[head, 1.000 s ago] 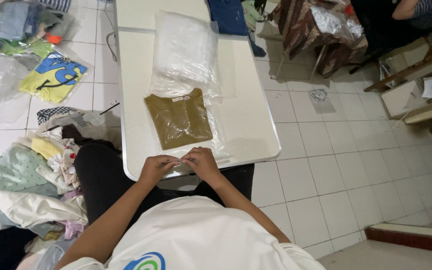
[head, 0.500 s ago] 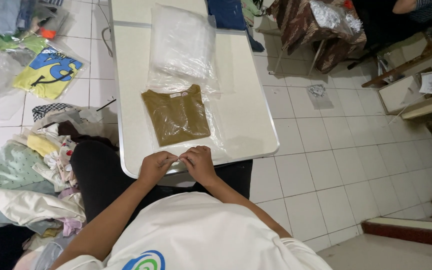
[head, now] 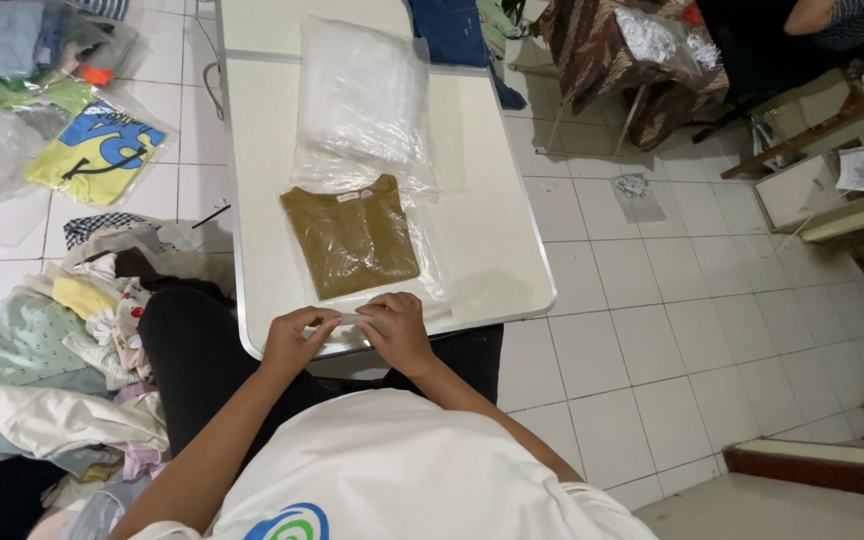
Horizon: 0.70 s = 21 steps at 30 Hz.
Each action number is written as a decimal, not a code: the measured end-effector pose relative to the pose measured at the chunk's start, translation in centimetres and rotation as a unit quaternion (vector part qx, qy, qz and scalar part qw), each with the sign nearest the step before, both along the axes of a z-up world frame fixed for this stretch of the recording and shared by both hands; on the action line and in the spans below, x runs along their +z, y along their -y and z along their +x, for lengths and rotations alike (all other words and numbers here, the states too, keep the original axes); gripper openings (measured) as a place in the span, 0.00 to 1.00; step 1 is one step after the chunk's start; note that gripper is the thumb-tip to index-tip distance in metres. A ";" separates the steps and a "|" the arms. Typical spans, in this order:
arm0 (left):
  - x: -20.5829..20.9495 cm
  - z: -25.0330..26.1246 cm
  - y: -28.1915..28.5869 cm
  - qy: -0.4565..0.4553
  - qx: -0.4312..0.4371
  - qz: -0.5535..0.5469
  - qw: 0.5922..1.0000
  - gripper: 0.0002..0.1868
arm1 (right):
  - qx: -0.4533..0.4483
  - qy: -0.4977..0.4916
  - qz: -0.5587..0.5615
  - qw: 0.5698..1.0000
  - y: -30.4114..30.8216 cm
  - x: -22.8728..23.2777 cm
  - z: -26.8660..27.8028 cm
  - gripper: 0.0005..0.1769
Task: Folding individual clothing items and placing them into clear plastic bags on a white table in a stockroom environment.
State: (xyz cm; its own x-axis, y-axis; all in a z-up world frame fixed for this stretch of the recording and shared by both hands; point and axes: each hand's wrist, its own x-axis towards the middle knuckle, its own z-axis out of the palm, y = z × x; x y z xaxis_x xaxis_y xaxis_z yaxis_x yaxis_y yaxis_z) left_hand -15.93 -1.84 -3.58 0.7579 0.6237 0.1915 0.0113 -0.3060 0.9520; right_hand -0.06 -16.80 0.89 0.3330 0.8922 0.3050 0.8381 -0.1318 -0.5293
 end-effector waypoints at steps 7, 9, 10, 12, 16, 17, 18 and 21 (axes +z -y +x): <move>-0.6 0.4 0.9 -0.008 0.001 0.053 0.999 0.04 | 0.037 -0.001 0.000 0.999 -0.7 -1.9 0.4 0.04; -1.0 0.0 1.1 -0.041 0.012 0.098 0.994 0.04 | 0.044 0.001 -0.006 0.999 -0.6 -2.9 0.6 0.02; -1.5 0.0 1.2 -0.043 0.012 0.099 0.994 0.04 | 0.045 0.000 -0.006 0.999 -0.6 -3.2 0.5 0.02; -2.3 0.0 0.9 -0.055 0.020 0.134 0.989 0.04 | 0.039 -0.007 -0.001 0.999 -1.0 -3.7 0.6 0.02; -1.7 0.3 0.3 -0.060 0.019 0.133 0.989 0.04 | 0.039 0.007 -0.016 0.999 -1.5 -2.1 0.7 0.02; -1.1 0.3 0.1 -0.063 0.011 0.126 0.990 0.03 | 0.043 0.009 -0.016 0.999 -1.6 -2.0 0.7 0.03; -0.4 0.3 -0.2 -0.065 0.004 0.120 0.991 0.03 | 0.047 0.013 -0.016 0.999 -1.8 -2.0 0.9 0.04; 1.0 -0.1 -1.0 -0.073 -0.026 0.150 0.986 0.05 | 0.107 -0.003 0.019 0.994 -2.5 -1.2 1.3 0.03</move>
State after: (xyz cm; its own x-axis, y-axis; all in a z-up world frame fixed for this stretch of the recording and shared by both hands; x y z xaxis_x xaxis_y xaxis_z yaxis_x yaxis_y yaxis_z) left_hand -16.00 -0.81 -2.61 0.8211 0.5143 0.2476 0.1186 -0.5780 0.8074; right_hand 1.27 -14.35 -0.33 0.1385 0.9305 0.3392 0.8419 0.0697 -0.5351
